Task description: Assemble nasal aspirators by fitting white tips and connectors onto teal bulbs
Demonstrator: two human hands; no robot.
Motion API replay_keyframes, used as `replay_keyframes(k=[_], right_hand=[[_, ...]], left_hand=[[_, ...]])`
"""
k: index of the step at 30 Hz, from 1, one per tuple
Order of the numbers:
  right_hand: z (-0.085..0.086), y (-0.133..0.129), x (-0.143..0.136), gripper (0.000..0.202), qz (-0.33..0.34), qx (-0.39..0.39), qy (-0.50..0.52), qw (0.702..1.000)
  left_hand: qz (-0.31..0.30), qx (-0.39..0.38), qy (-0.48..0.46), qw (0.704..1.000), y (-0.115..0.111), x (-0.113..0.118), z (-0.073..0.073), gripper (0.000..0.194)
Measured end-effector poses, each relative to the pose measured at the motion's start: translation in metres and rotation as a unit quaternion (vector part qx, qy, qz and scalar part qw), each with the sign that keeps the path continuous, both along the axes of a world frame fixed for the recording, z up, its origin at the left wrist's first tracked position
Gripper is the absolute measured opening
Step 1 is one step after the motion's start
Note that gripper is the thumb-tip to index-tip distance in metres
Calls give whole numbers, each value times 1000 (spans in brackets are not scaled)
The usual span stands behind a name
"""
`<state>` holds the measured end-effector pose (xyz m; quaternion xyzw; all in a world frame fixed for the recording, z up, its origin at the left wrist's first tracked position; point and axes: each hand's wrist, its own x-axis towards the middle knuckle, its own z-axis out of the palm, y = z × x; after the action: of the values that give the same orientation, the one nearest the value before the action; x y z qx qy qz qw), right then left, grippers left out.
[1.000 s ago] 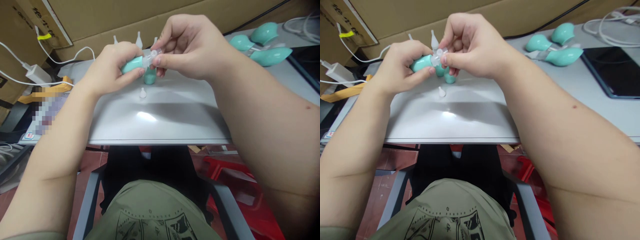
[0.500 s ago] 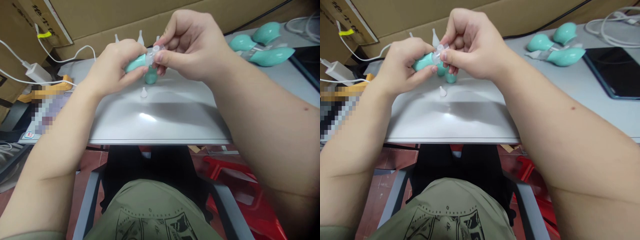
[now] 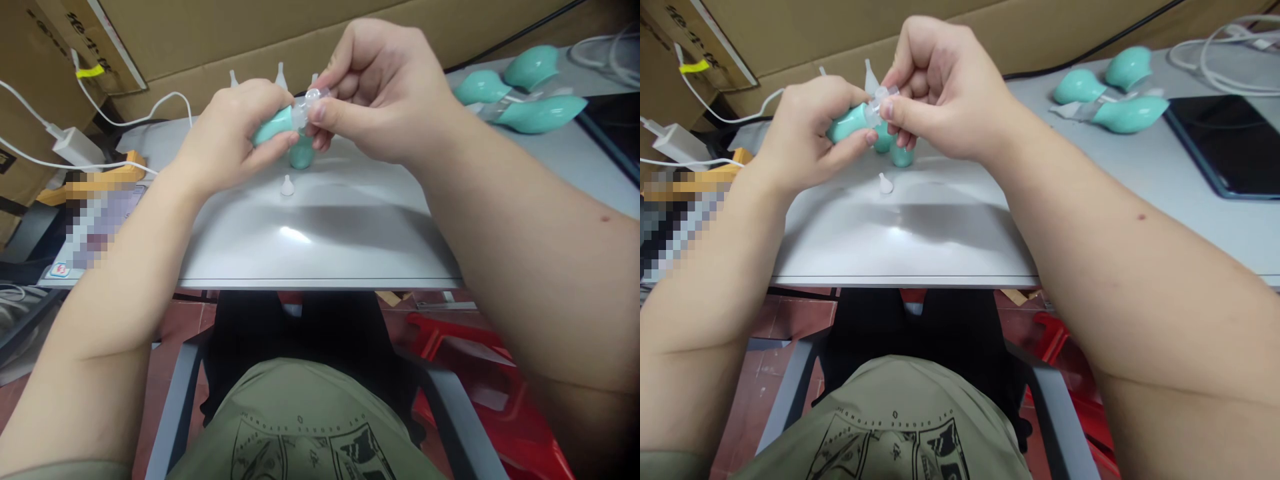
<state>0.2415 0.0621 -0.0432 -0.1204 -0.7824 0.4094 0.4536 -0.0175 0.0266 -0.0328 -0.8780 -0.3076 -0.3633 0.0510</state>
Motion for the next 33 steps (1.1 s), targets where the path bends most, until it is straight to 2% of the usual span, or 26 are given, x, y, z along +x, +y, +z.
replay_keyframes(k=[4, 7, 11, 13, 17, 23, 27, 30, 33], right_hand=[[1, 1, 0, 54, 11, 3, -8, 1000], [0, 2, 0, 54, 11, 7, -24, 1000], [-2, 5, 1, 51, 1, 9, -28, 1000], [-2, 7, 2, 49, 2, 11, -32, 999], [-3, 9, 2, 46, 4, 17, -34, 999], [-2, 7, 3, 47, 5, 16, -43, 999], [-1, 6, 3, 44, -7, 19, -46, 999], [-1, 7, 3, 43, -7, 25, -45, 999], [-2, 9, 3, 43, -5, 24, -45, 999]], left_hand=[[-15, -12, -9, 1000, -7, 1, 5, 26], [-16, -42, -10, 999, -8, 0, 7, 31], [-46, -128, -43, 990, -3, -2, 8, 33], [-67, -180, -45, 980, -2, -3, 9, 39], [-76, -221, -44, 971, -4, -3, 10, 62], [-96, -244, -42, 964, -1, -3, 10, 35], [-111, -257, -54, 958, -1, -3, 11, 42], [-98, -258, -60, 959, 2, -3, 10, 50], [-108, -253, -39, 961, 5, -5, 8, 32]])
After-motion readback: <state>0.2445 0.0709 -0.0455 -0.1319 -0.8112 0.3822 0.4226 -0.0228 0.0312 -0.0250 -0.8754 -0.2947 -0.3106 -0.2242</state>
